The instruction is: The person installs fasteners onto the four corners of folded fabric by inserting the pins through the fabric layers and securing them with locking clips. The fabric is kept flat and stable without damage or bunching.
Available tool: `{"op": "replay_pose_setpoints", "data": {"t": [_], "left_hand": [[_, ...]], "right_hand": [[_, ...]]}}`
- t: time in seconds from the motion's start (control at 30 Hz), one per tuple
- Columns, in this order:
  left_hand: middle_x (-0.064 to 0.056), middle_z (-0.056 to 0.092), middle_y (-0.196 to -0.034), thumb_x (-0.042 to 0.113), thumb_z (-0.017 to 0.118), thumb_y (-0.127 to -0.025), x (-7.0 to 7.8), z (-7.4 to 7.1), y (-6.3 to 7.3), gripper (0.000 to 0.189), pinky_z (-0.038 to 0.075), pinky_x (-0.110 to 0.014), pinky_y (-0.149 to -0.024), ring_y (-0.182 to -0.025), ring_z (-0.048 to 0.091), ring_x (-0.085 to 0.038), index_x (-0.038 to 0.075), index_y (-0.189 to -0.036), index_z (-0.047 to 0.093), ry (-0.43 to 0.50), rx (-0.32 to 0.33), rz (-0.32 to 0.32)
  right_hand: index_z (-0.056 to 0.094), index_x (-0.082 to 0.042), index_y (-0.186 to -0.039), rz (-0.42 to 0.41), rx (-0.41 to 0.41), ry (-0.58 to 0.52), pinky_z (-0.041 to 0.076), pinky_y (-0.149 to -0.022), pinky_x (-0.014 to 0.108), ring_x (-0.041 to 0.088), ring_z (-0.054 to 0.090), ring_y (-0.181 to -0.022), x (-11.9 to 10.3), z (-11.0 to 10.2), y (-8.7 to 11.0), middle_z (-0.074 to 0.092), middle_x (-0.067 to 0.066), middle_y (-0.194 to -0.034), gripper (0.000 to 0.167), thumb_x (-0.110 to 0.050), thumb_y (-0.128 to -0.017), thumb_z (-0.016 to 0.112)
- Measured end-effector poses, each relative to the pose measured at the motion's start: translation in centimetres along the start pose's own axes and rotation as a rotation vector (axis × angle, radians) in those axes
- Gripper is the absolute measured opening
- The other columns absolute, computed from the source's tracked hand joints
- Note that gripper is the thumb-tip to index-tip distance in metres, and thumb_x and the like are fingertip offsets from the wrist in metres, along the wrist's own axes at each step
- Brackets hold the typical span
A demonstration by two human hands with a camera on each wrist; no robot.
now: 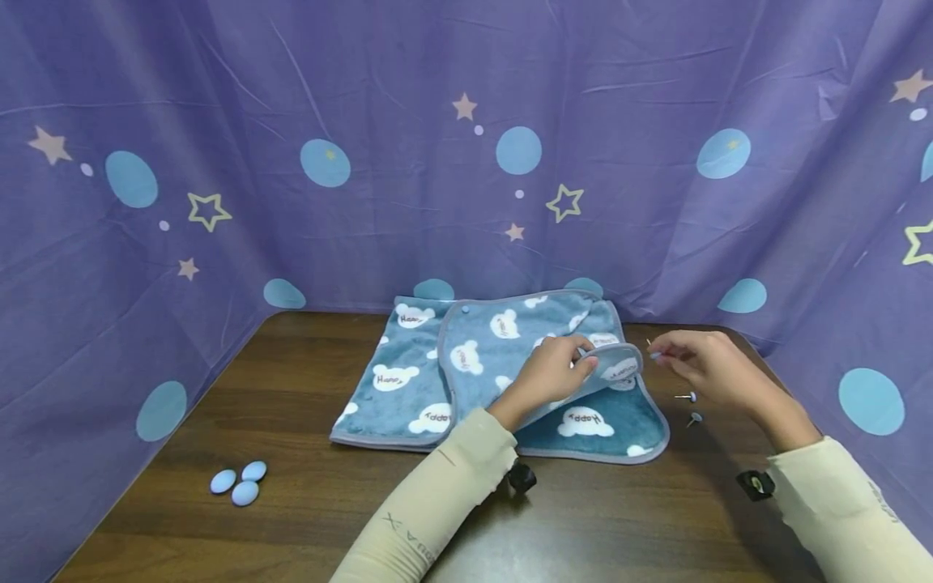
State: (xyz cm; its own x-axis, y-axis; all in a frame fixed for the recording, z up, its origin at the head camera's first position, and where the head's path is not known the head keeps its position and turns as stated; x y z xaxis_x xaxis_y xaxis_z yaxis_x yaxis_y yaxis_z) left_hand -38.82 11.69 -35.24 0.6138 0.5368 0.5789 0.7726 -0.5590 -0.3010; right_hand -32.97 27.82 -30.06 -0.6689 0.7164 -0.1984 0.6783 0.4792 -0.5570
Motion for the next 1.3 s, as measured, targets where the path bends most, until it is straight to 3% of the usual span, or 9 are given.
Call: {"op": "replay_pose_setpoints", "data": {"t": [0.13,0.33,0.63,0.83,0.97,1.1,1.23,1.3], "left_hand": [[0.004,0.069,-0.089,0.030,0.062,-0.104,-1.0,-0.6,-0.3,0.029,0.047,-0.023,-0.063,-0.060,0.055,-0.007,0.012,-0.125,0.070,0.070,0.024,-0.046],[0.000,0.070,-0.095,0.030,0.062,-0.105,-1.9,-1.4,-0.3,0.031,0.048,-0.025,-0.059,-0.057,0.055,-0.010,0.010,-0.127,0.068,0.169,0.047,-0.097],[-0.004,0.073,-0.097,0.027,0.063,-0.104,-1.8,-3.3,-0.3,0.027,0.050,-0.025,-0.062,-0.065,0.060,-0.009,0.011,-0.124,0.070,0.197,0.122,-0.065],[-0.003,0.073,-0.098,0.028,0.062,-0.104,-1.4,-3.5,-0.3,0.028,0.051,-0.025,-0.062,-0.068,0.062,-0.008,0.011,-0.125,0.069,0.194,0.104,-0.058],[-0.001,0.072,-0.094,0.028,0.062,-0.104,-0.9,-3.4,-0.3,0.029,0.048,-0.025,-0.055,-0.056,0.056,-0.009,0.011,-0.126,0.069,0.186,0.085,-0.032],[0.002,0.070,-0.088,0.028,0.063,-0.104,-0.6,-3.2,-0.2,0.028,0.044,-0.025,-0.048,-0.046,0.047,-0.010,0.011,-0.125,0.069,0.193,0.067,-0.014],[0.004,0.069,-0.086,0.026,0.063,-0.104,-0.4,-2.9,-0.2,0.027,0.040,-0.024,-0.044,-0.043,0.042,-0.008,0.011,-0.125,0.069,0.202,0.048,-0.010],[0.004,0.069,-0.086,0.026,0.063,-0.104,-0.4,-2.8,-0.2,0.027,0.039,-0.024,-0.044,-0.042,0.041,-0.008,0.010,-0.125,0.069,0.194,0.040,-0.009]], "right_hand": [[0.075,-0.008,-0.101,-0.018,-0.001,-0.040,0.057,-0.070,0.021,0.009,0.070,-0.082,-1.1,0.2,-0.9,0.076,-0.002,-0.094,0.036,0.018,-0.077,0.078],[0.076,-0.008,-0.102,-0.024,-0.022,-0.083,0.059,-0.072,0.027,0.012,0.071,-0.085,-2.1,1.2,-2.0,0.076,0.001,-0.097,0.031,0.015,-0.081,0.078],[0.076,-0.009,-0.101,-0.002,-0.023,-0.135,0.059,-0.070,0.029,0.010,0.069,-0.081,-1.7,3.4,-3.5,0.076,0.000,-0.092,0.026,0.011,-0.084,0.077],[0.076,-0.007,-0.100,0.048,-0.003,-0.146,0.057,-0.067,0.026,0.008,0.068,-0.077,-0.7,3.9,-3.7,0.075,0.000,-0.088,0.022,0.009,-0.086,0.077],[0.076,-0.008,-0.101,0.081,0.027,-0.172,0.055,-0.070,0.020,0.008,0.068,-0.078,-0.1,3.9,-3.6,0.075,0.001,-0.090,0.019,0.006,-0.087,0.077],[0.077,-0.009,-0.100,0.100,0.080,-0.152,0.054,-0.080,0.031,0.019,0.064,-0.094,0.1,3.7,-3.6,0.070,0.006,-0.110,0.021,0.005,-0.086,0.079],[0.078,-0.013,-0.099,0.120,0.104,-0.139,0.039,-0.094,0.055,0.040,0.050,-0.119,0.2,3.5,-3.6,0.056,0.018,-0.136,0.020,0.001,-0.084,0.082],[0.078,-0.014,-0.099,0.134,0.095,-0.154,0.034,-0.094,0.058,0.045,0.045,-0.126,0.4,3.6,-3.7,0.053,0.018,-0.143,0.020,0.000,-0.085,0.082]]}}
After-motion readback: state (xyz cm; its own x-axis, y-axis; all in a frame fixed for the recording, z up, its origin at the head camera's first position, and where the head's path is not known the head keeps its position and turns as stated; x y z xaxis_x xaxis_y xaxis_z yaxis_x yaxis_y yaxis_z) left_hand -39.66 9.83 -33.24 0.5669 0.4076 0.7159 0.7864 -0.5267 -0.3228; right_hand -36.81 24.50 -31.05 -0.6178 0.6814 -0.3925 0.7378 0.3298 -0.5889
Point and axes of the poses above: each hand's wrist, its own y-axis away from the middle knuckle, its own z-axis out of the palm, x = y × z, the point moved 10 cm from there along -y, towards the middle knuckle
